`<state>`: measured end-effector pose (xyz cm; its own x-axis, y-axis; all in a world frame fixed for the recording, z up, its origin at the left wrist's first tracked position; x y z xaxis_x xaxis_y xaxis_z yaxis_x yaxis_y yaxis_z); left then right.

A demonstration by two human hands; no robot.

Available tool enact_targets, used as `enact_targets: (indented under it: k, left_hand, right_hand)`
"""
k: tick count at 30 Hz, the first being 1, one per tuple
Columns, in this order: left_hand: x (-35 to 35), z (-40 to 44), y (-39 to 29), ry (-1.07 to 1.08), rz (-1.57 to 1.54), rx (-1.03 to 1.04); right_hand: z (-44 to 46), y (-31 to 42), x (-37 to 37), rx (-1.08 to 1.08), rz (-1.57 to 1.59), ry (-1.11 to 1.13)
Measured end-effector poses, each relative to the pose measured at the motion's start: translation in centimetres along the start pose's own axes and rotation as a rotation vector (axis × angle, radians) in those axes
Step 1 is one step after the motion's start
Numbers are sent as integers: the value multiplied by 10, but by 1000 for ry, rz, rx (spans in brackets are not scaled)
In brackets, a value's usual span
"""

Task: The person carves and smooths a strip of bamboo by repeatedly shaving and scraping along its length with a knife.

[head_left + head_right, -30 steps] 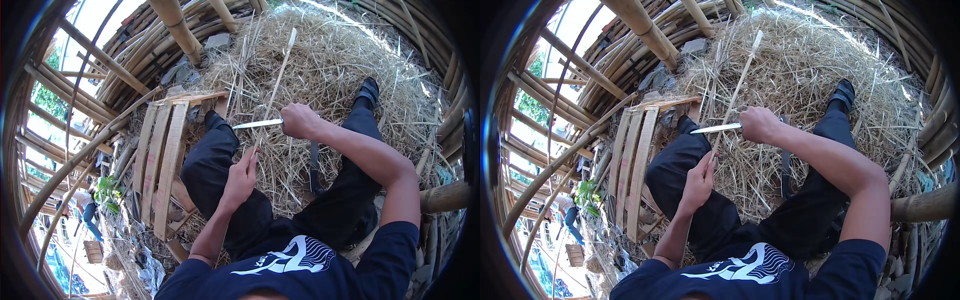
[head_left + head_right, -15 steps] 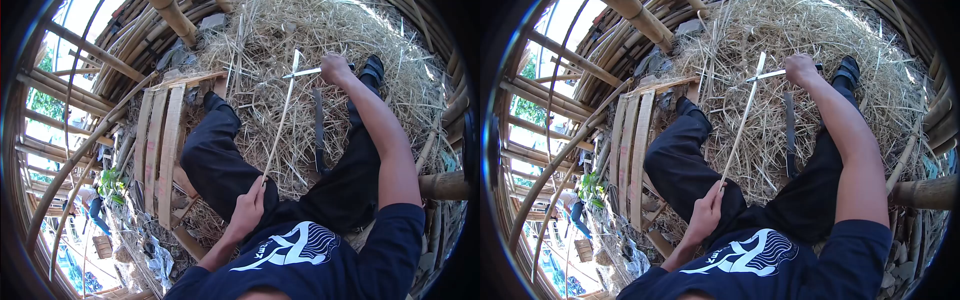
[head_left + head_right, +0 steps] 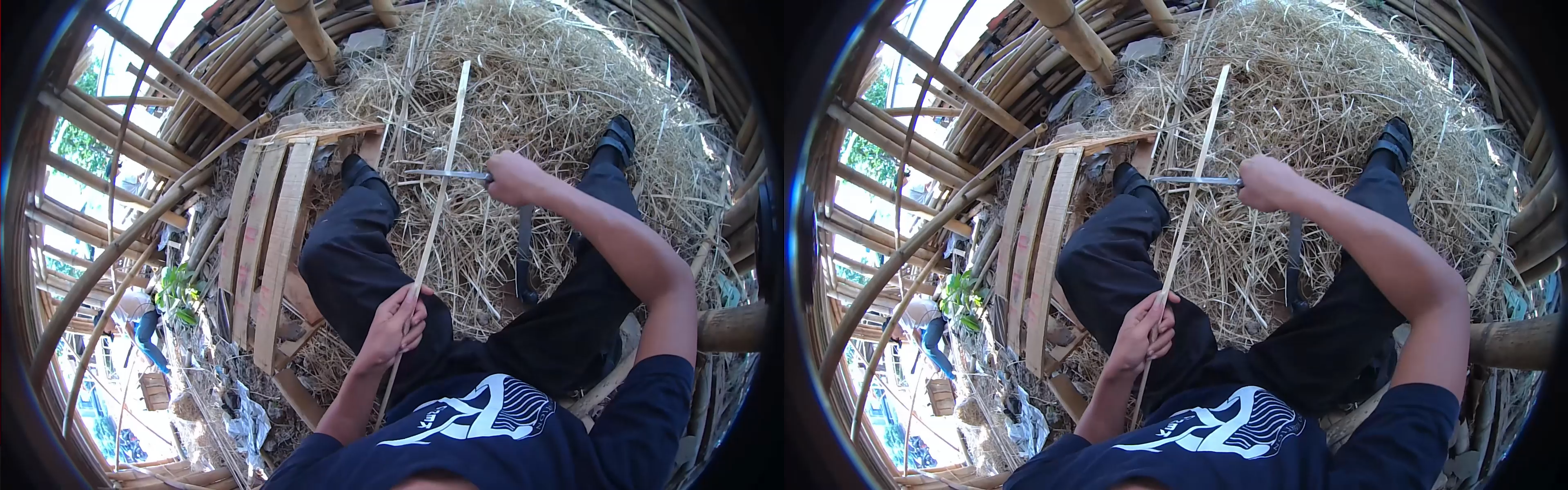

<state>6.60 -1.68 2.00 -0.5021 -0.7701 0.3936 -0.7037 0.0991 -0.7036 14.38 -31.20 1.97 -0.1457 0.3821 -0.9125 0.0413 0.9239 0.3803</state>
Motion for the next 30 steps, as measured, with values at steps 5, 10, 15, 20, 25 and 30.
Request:
enact_targets:
  k: [5,10,15,20,25,30]
  left_hand:
    - [8,21,-18,61,-43,-3]
    - [14,29,-32,148,-81,-21]
    - [16,34,-22,239,-227,-49]
    - [18,35,-18,224,-262,-35]
    - [11,37,-18,188,-295,-34]
    - [14,13,-5,229,-354,-116]
  right_hand:
    - [-16,43,-1,-19,75,52]
    - [-20,53,0,-82,39,6]
    - [-7,35,2,-126,9,-130]
    - [7,27,3,-123,-137,-140]
    - [24,22,6,-81,-169,-160]
    - [35,-28,-26,33,-208,-251]
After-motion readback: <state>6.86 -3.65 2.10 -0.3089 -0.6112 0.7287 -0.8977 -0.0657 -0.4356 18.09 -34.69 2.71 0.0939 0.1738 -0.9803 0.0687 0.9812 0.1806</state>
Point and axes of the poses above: each hand's wrist, its own z-axis towards the middle knuckle, its own x-axis out of the palm, y = z × x, the point moved 4 cm from there along z, towards the middle knuckle, and after that the axes turned 6 degrees about -x, right-handed, at the moved point
